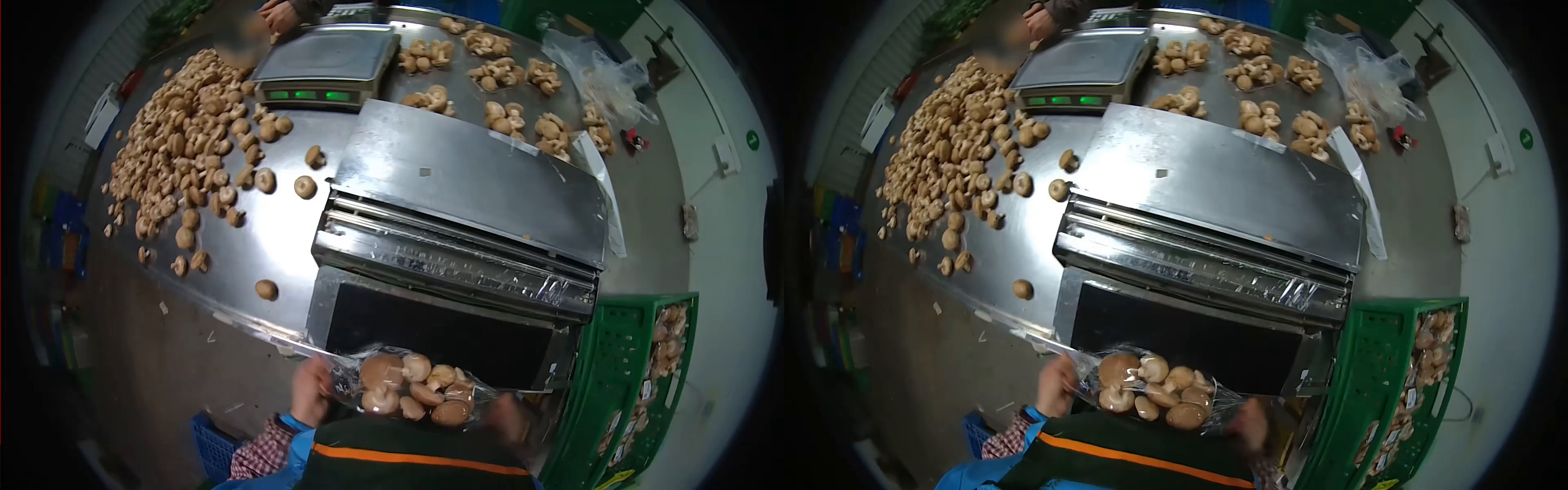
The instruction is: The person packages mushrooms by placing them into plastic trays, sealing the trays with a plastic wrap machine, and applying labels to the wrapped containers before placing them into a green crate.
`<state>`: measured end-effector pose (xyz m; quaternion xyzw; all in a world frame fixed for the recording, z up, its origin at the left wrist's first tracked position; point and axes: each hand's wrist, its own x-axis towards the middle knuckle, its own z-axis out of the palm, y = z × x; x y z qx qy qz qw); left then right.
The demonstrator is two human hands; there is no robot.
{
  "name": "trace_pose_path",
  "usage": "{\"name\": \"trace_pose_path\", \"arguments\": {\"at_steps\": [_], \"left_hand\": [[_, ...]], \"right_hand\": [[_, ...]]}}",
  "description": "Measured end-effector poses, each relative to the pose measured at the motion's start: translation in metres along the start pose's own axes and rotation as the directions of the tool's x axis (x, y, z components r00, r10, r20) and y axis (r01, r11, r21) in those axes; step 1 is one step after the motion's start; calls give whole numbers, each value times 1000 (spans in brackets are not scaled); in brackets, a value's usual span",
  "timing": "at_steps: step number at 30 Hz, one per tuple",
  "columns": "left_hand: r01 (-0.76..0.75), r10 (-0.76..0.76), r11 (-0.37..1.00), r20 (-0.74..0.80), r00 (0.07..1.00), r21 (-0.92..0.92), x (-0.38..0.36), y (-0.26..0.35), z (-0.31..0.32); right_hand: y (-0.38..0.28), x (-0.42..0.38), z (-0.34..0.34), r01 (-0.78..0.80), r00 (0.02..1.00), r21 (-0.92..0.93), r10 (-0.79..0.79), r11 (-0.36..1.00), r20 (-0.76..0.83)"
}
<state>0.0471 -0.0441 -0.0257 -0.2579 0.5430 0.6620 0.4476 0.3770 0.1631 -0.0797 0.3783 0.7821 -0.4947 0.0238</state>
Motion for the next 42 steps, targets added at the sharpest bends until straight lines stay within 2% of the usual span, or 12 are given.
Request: {"name": "trace_pose_path", "arguments": {"at_steps": [1,4,7,8,10,15,19,21,26,32,38,42], "left_hand": [[139,-138,989,-7,990,44,19,-31,-14],[-455,104,715,563,820,531,8,-18,39],[-854,113,455,935,337,253,-25,25,113],[-899,-85,-373,956,280,230,-5,-4,85],[-775,-74,528,928,366,348,-29,15,149],[-870,-143,490,981,-133,-47,-98,-15,293],[-909,-196,330,924,-329,-254,-103,-15,348],[-949,-248,298,968,27,102,-82,-15,344],[-994,72,50,992,101,98,-39,12,353],[-887,515,-182,809,283,425,43,193,350],[-561,436,-106,546,715,821,180,303,343],[-322,275,-360,430,860,876,254,318,328]], "right_hand": [[-5,16,37,-157,981,-439,87,885,-175],[-19,51,70,-326,909,733,-13,597,416],[-80,52,37,-466,806,836,-253,289,536],[-93,50,23,-438,818,863,-286,252,499],[-111,36,-3,-328,883,927,-290,179,369],[-145,-12,-125,315,948,948,25,53,-317],[-108,-100,-283,700,534,616,306,361,-788],[14,-138,-329,745,375,489,322,454,-870],[190,-154,-367,471,392,722,613,507,-686],[197,-130,-424,-741,-13,289,418,606,-908],[-114,158,-429,175,678,-175,-247,969,-692],[-252,392,-302,506,862,-151,-505,849,48]]}}
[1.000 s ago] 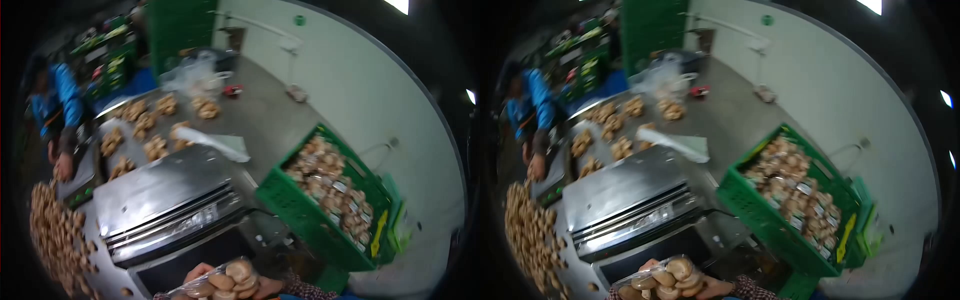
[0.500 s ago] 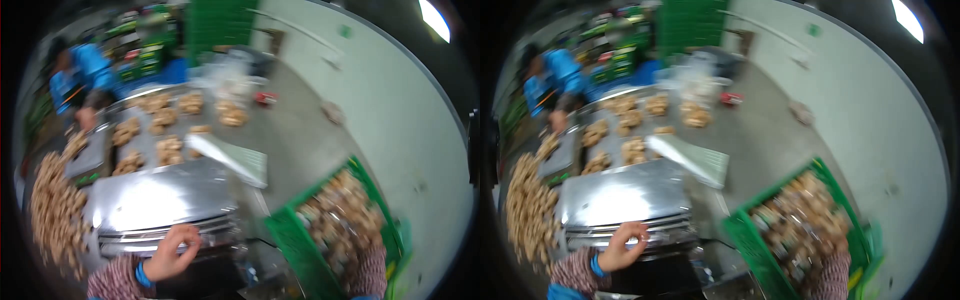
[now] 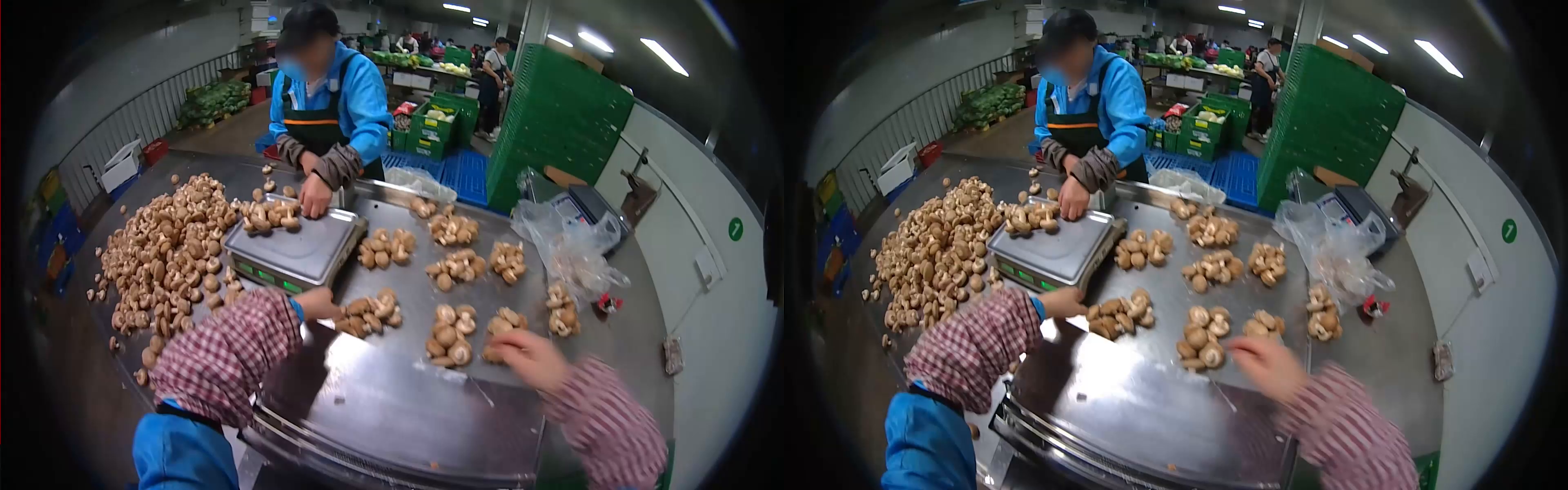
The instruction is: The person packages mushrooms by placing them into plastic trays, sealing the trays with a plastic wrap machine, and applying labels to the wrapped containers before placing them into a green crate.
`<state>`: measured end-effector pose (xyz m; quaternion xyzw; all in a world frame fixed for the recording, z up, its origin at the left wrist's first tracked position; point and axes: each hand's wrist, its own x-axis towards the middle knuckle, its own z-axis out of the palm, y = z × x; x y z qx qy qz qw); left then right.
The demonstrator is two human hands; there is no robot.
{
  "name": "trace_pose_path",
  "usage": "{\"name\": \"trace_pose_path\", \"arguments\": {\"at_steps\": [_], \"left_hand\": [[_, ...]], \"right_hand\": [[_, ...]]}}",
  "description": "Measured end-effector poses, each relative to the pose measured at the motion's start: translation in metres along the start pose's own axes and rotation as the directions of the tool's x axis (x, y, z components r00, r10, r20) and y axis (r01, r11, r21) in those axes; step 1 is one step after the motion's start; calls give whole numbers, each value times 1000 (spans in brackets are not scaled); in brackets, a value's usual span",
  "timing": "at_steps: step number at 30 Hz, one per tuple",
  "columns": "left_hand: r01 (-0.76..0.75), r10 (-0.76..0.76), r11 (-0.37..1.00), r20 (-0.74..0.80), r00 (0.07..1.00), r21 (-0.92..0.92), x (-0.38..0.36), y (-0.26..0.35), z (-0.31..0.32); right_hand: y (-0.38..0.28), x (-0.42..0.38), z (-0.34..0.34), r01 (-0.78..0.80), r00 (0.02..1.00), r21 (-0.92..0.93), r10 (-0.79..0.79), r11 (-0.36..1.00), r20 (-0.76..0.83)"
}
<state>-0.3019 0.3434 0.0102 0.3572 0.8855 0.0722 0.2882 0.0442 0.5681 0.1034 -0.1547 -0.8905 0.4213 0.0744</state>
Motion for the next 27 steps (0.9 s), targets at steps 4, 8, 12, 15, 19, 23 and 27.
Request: {"name": "trace_pose_path", "arguments": {"at_steps": [4,8,12,15,19,23,27], "left_hand": [[-8,6,1000,191,982,8,64,-45,36],[-33,71,994,395,916,-101,83,-78,69],[72,126,807,290,949,-586,57,-63,62],[-22,207,728,190,960,-685,53,-59,55],[-100,359,481,92,929,-871,52,-38,19],[-161,455,515,110,884,-842,-22,9,-44],[-89,442,596,234,866,-798,-90,31,-18]], "right_hand": [[87,192,141,-130,940,-465,259,875,224],[106,234,200,-322,849,-493,477,808,228],[122,219,211,-638,757,-55,639,768,138],[106,217,190,-657,753,150,648,738,113],[64,192,131,-527,820,436,571,729,36],[-12,124,77,-565,799,392,600,726,41],[-30,27,76,-654,748,359,640,666,177]]}}
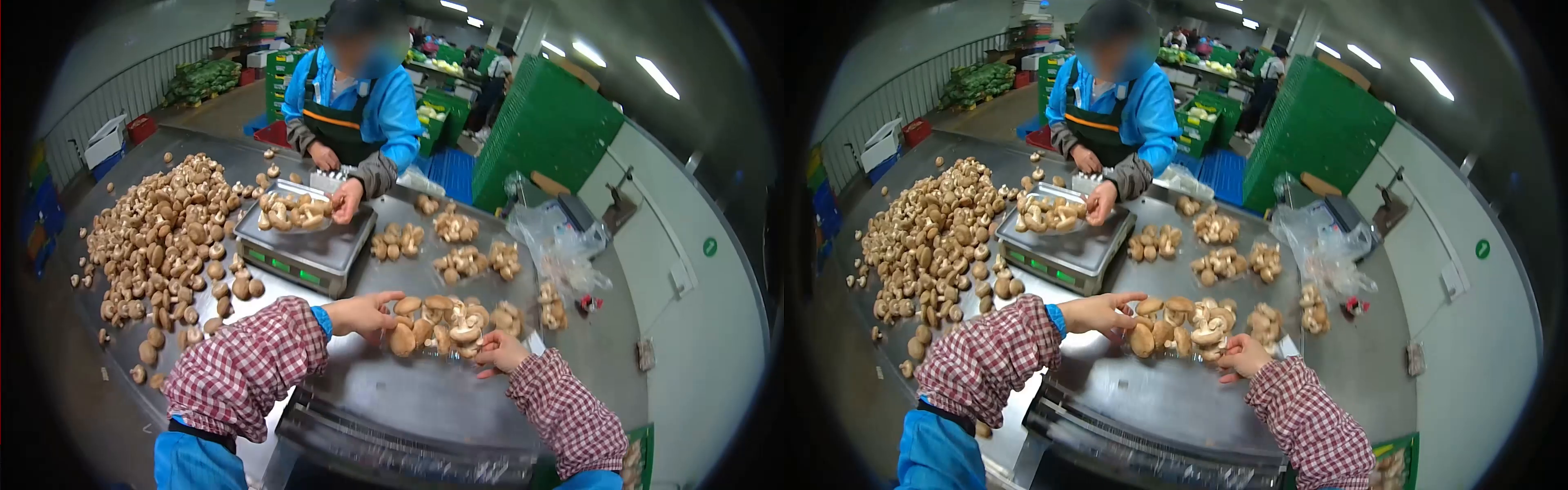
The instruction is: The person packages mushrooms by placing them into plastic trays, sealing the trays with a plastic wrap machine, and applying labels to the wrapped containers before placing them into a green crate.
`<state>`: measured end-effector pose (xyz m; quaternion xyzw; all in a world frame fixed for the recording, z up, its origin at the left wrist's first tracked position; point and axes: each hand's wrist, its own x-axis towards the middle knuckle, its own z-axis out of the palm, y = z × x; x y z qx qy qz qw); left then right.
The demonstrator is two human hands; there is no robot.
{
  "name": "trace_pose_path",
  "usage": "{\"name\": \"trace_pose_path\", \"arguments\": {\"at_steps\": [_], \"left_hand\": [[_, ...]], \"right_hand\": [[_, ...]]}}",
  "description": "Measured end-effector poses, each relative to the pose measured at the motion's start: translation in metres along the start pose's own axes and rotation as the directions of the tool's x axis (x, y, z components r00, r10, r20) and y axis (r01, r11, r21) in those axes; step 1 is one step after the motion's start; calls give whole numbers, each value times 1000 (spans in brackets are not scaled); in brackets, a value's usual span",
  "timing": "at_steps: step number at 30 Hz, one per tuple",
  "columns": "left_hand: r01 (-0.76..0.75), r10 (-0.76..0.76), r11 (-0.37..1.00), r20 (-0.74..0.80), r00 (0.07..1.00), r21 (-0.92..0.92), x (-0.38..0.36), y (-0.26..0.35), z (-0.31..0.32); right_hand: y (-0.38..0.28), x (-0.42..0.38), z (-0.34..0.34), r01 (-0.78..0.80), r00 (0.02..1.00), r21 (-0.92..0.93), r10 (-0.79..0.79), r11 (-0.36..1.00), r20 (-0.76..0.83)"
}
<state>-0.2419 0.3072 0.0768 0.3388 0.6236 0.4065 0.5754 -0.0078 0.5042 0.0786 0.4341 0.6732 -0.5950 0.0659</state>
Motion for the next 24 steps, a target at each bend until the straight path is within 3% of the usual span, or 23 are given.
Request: {"name": "trace_pose_path", "arguments": {"at_steps": [2,4,8,10,11,12,13,14,16,18,19,20,22,24], "left_hand": [[81,-80,997,44,996,-21,-10,-24,34],[45,-44,999,69,997,-17,-22,-41,62],[52,-56,998,95,994,46,-46,-42,97],[24,-31,963,21,999,270,-48,-38,103],[15,-8,952,-25,1000,307,-50,-40,107],[16,-9,951,-24,1000,307,-58,-45,112],[-78,219,851,-215,952,519,-69,-56,117],[-97,461,697,-340,819,711,-81,-68,122],[17,665,462,-359,654,887,-151,-66,137],[340,620,254,-423,661,905,-187,-82,149],[354,599,290,-457,658,889,-185,-97,156],[371,581,329,-496,645,868,-177,-110,159],[378,615,290,-474,630,879,-156,-110,165],[301,586,337,-449,675,892,-139,-111,160]], "right_hand": [[34,-36,8,-86,996,41,85,995,30],[63,-63,14,-111,994,71,109,991,27],[107,-90,13,-63,998,-92,63,994,5],[131,-88,14,103,987,-354,-139,930,-77],[134,-94,15,117,977,-363,-174,924,-127],[119,-118,23,137,912,-507,-309,851,-271],[129,-130,23,178,826,-605,-452,776,-336],[145,-141,20,201,718,-700,-590,685,-371],[167,-181,11,146,707,-709,-574,690,-412],[189,-205,24,-147,670,-822,-556,550,-492],[195,-203,37,-171,661,-811,-545,559,-515],[201,-197,48,-128,617,-831,-613,541,-494],[187,-186,63,-126,669,-835,-576,535,-470],[196,-169,63,69,601,-836,-692,544,-400]]}}
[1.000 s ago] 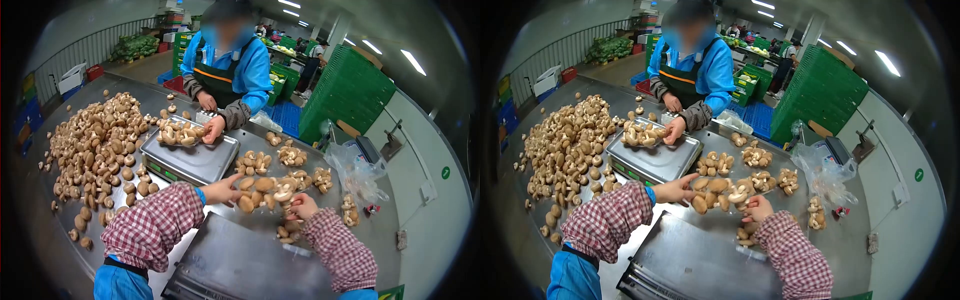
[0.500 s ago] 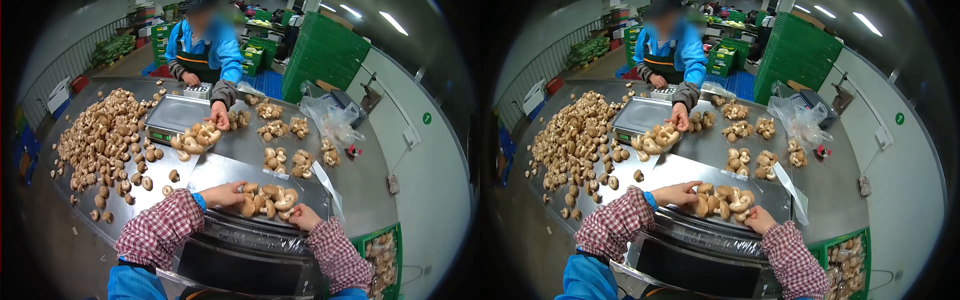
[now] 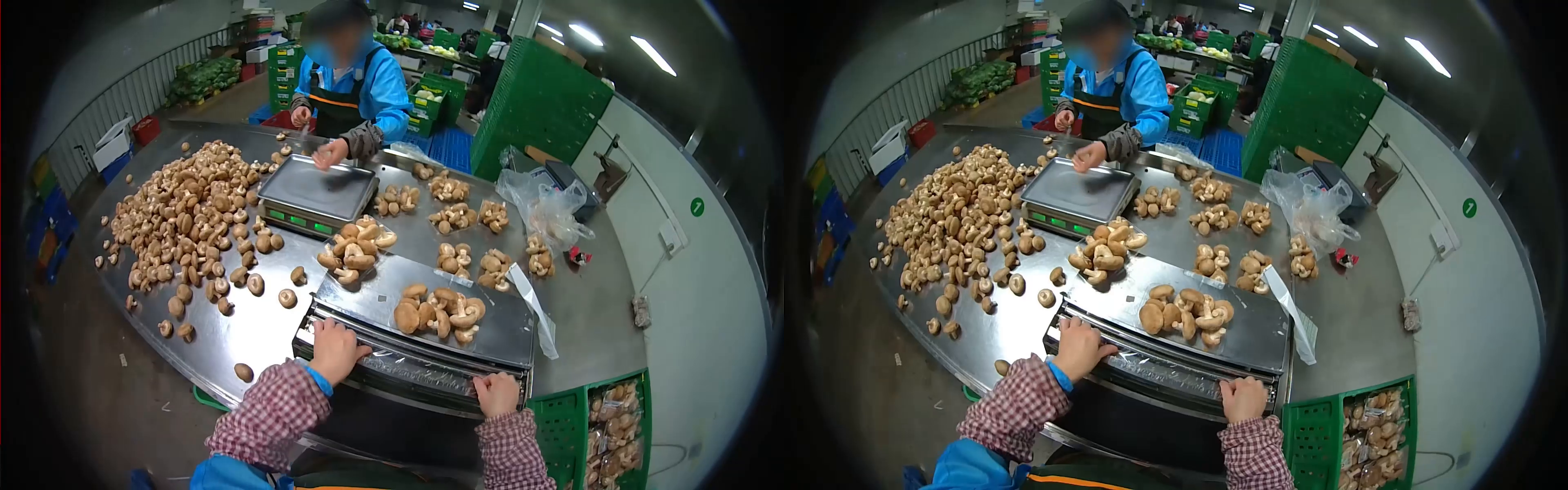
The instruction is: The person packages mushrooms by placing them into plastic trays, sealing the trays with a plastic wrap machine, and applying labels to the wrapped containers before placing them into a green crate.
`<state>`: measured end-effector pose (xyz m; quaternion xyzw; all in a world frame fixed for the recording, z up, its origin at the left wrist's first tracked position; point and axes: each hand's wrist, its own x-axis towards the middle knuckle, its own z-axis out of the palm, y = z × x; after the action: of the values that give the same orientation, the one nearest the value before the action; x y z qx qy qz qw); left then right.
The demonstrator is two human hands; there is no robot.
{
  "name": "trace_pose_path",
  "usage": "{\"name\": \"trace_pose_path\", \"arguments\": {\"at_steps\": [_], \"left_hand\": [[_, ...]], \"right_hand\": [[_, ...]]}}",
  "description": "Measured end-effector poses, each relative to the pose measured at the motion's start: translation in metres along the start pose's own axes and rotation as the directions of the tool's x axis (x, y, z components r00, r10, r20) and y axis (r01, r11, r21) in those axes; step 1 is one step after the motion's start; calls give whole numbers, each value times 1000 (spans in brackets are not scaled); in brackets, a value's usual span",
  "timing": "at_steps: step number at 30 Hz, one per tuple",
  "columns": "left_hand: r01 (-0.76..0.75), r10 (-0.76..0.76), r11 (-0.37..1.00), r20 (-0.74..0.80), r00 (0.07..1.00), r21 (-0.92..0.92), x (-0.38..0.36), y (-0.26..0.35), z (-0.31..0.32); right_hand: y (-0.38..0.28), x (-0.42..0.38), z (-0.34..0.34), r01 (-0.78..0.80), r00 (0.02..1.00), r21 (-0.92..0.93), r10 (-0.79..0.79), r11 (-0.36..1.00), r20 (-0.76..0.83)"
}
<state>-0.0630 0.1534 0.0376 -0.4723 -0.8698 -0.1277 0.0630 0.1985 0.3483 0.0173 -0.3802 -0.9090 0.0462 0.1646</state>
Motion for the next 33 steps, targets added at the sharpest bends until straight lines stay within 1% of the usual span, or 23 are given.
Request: {"name": "trace_pose_path", "arguments": {"at_steps": [1,3,5,6,7,8,9,10,11,13,15,16,17,18,19,20,21,22,23,24,26,32,33], "left_hand": [[3,-3,1000,-9,1000,-3,0,-3,-3],[413,-113,728,500,859,-546,0,-18,-23],[622,-132,523,666,734,-582,-26,-34,-48],[700,15,182,714,700,-690,-49,-51,-31],[620,112,-429,642,758,-657,-77,-43,-52],[760,178,-499,809,560,-416,-81,-35,-67],[743,566,-650,550,614,-160,-81,-37,-58],[774,683,-554,363,633,-307,-57,-30,-78],[599,579,-599,230,782,-531,-27,-17,-110],[341,359,-765,78,930,-546,54,-11,-90],[148,116,-693,93,989,-706,131,18,-43],[-31,-128,-559,49,991,-828,174,19,-23],[-204,47,319,-199,979,-926,192,13,18],[-421,263,799,-379,887,-430,192,21,58],[-381,355,687,-172,919,-618,180,19,59],[-438,496,770,2,869,-465,180,12,90],[-411,515,745,61,855,-526,184,11,91],[-371,554,708,146,820,-602,177,8,89],[-42,391,635,274,879,-772,170,7,83],[109,468,471,353,810,-876,171,-1,71],[445,488,336,557,671,-830,163,-8,33],[589,430,374,697,574,-716,137,-18,23],[483,400,507,691,602,-714,133,-15,16]], "right_hand": [[5,-3,-2,-98,994,163,89,982,63],[7,-9,-36,-382,909,526,206,760,364],[22,-39,-60,-796,592,603,269,51,760],[42,-59,-59,-788,483,446,24,-423,875],[50,-73,-68,-811,386,122,-367,-572,846],[31,-84,-92,-695,471,51,-400,-717,787],[24,-73,-112,-711,569,-123,-669,-692,478],[5,-28,-148,-768,555,-249,-807,-590,201],[10,-6,-151,-768,548,-253,-807,-589,218],[37,54,-126,-269,963,301,-267,-915,48],[-11,148,-111,64,941,749,289,-660,175],[-13,186,-77,116,960,829,275,-548,47],[-21,208,-27,243,951,906,269,-346,-152],[0,219,27,-145,951,971,298,189,84],[-26,202,34,-380,914,876,264,298,307],[-14,197,54,-189,941,765,-110,615,321],[-15,209,41,-179,927,733,-136,657,349],[-25,203,22,-438,810,782,-182,444,558],[-24,180,16,-700,653,694,-241,169,717],[-2,177,23,-605,691,747,-283,276,665],[-14,161,4,-712,661,702,-338,-1,670],[-15,143,-5,-716,588,672,-357,187,726],[-21,131,-19,-704,625,689,-313,171,716]]}}
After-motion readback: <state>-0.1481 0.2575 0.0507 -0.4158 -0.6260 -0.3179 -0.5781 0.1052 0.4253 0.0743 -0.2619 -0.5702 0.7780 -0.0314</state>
